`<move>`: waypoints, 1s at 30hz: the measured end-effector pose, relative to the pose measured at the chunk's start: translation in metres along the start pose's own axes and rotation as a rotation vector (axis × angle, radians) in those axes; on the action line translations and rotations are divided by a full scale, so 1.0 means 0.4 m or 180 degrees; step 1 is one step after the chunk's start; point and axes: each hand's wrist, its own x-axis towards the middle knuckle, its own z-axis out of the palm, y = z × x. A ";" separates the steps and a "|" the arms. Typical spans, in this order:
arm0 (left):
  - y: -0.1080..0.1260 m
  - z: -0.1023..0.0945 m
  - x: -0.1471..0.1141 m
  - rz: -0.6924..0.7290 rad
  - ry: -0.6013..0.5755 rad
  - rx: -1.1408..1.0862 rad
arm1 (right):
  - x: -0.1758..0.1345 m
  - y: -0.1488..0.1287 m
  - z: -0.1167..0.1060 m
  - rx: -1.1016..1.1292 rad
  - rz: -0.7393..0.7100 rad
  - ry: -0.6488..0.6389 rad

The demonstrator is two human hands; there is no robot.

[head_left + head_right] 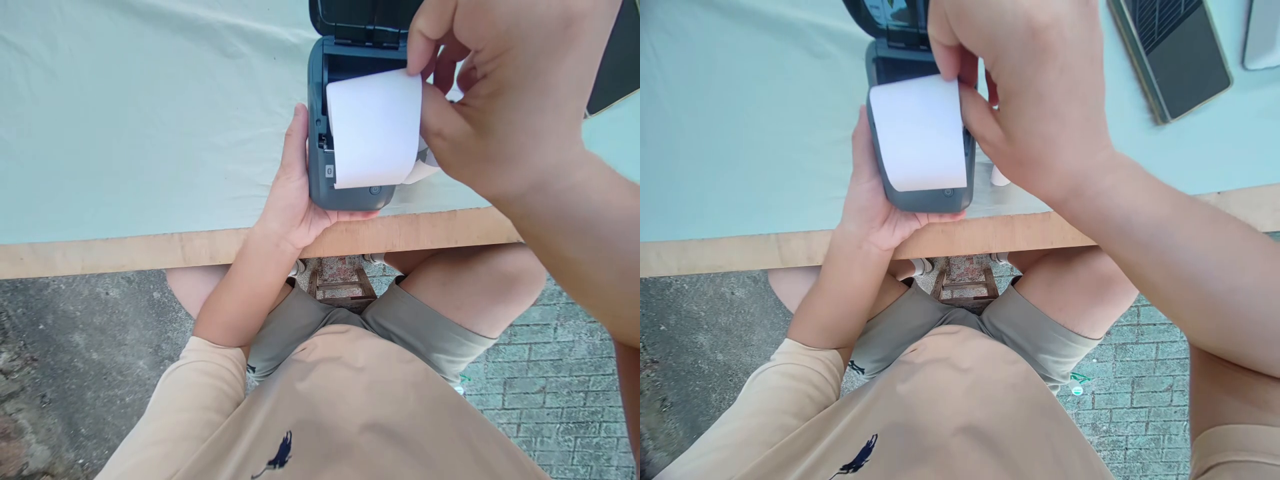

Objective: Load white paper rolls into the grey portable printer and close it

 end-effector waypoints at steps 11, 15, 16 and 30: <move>-0.004 -0.001 0.005 0.0054 0.0000 0.0069 | -0.047 0.054 0.040 -0.0008 -0.0388 0.0821; -0.009 -0.001 0.006 0.0182 -0.0012 0.0085 | -0.040 0.052 0.026 -0.0050 -0.0394 0.0628; -0.010 -0.001 0.006 0.0186 -0.0010 0.0091 | -0.035 0.048 0.021 -0.0062 -0.0334 0.0537; -0.009 -0.003 0.000 0.0200 -0.0060 0.0141 | -0.044 0.008 -0.063 -0.0087 0.0170 -0.0430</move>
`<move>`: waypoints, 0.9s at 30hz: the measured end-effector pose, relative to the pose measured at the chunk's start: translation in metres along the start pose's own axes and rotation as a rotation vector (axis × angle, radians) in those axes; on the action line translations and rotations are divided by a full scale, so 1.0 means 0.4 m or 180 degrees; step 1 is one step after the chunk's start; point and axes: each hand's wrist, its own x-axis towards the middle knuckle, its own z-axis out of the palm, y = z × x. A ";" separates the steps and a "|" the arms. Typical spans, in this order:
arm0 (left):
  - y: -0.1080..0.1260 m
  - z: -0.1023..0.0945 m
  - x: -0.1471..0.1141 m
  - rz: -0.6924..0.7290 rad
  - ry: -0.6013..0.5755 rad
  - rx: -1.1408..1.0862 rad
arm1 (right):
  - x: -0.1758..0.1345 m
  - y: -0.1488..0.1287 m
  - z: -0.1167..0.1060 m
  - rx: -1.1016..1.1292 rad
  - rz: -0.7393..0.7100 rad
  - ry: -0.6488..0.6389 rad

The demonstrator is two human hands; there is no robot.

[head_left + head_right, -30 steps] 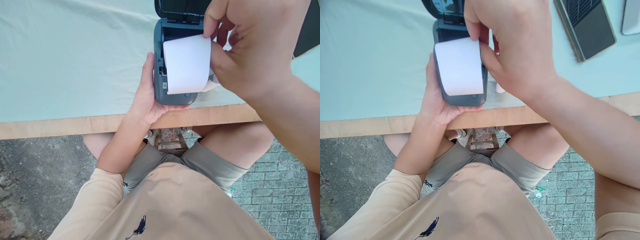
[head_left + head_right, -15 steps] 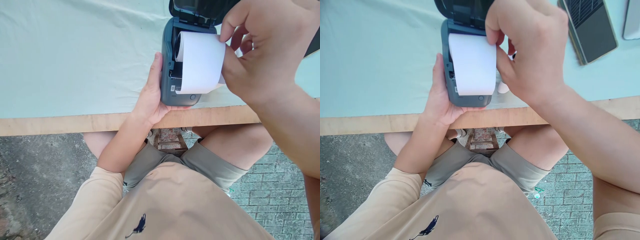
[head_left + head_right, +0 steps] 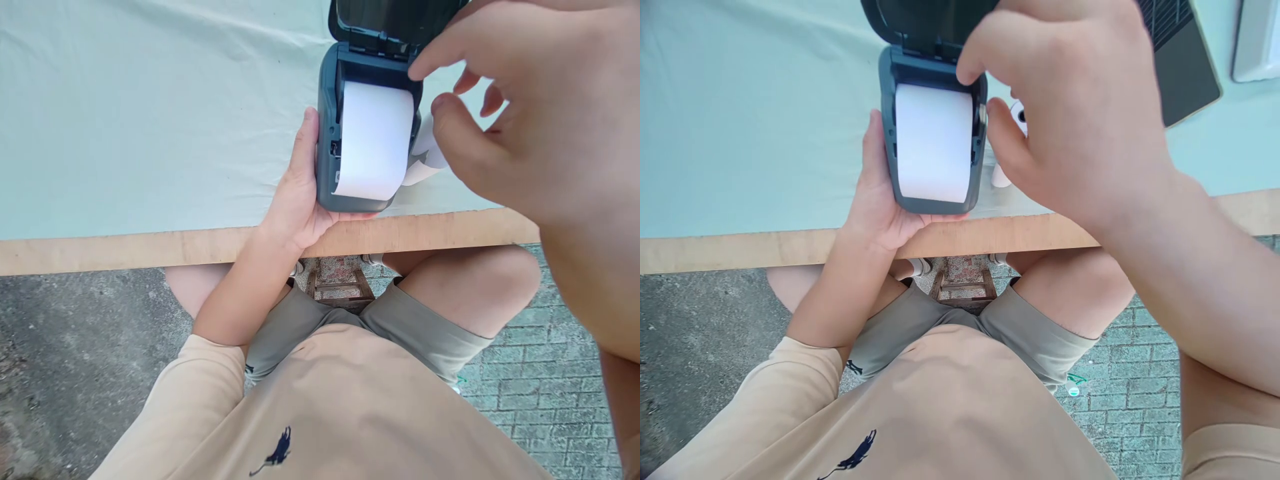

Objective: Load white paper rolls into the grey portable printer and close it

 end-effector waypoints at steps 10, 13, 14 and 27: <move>0.007 0.008 0.005 0.0027 -0.0212 -0.0422 | -0.092 -0.102 0.175 -0.0445 -0.0776 0.1505; 0.011 0.009 0.005 -0.0040 -0.0258 -0.0501 | -0.086 -0.092 0.203 -0.0589 -0.0859 0.1685; 0.011 0.009 0.005 -0.0038 -0.0222 -0.0495 | -0.086 -0.086 0.208 -0.0607 -0.0886 0.1736; -0.011 -0.024 -0.012 0.0103 -0.0019 0.0019 | -0.071 -0.044 0.164 0.0128 -0.0851 0.1930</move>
